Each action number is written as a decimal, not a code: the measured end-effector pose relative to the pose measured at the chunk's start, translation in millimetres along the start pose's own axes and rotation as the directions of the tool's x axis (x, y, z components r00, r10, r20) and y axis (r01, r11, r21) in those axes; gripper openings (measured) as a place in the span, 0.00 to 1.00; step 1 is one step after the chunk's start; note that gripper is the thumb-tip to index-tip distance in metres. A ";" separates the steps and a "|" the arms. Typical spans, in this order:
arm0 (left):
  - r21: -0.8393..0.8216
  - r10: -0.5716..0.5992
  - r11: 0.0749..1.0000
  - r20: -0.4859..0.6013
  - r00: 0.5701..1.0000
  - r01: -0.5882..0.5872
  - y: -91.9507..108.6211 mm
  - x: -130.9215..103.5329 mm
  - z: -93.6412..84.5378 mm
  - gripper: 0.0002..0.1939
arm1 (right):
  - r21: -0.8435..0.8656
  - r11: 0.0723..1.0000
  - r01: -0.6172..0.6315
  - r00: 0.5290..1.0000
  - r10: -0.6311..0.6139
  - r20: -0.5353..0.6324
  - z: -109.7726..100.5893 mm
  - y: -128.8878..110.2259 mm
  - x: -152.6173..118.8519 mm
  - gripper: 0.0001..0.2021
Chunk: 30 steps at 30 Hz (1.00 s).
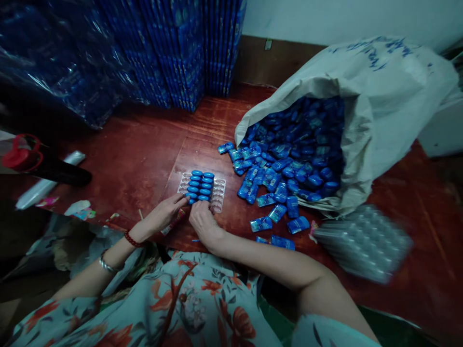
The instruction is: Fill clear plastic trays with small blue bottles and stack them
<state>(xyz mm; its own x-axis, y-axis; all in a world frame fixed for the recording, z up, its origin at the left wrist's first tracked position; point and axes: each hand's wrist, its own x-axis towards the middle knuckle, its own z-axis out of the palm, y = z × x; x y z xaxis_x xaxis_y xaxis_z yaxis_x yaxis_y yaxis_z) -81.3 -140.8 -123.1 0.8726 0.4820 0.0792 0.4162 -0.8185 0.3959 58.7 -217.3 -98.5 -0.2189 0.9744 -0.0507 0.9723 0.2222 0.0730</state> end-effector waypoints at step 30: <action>-0.125 -0.282 0.960 -0.407 0.869 0.252 5.3 34.7 27.8 0.27 | 0.524 0.847 -0.084 0.929 0.258 -0.267 60.9 32.5 -5.6 0.35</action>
<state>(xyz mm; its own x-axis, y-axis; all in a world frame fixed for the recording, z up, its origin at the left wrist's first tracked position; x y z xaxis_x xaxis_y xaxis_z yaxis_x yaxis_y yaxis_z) -41.7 -137.1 -143.8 0.5373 0.7765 0.3293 0.5874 -0.6247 0.5145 96.5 -217.5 -156.5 0.0252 0.9710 0.2378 0.8856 0.0887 -0.4560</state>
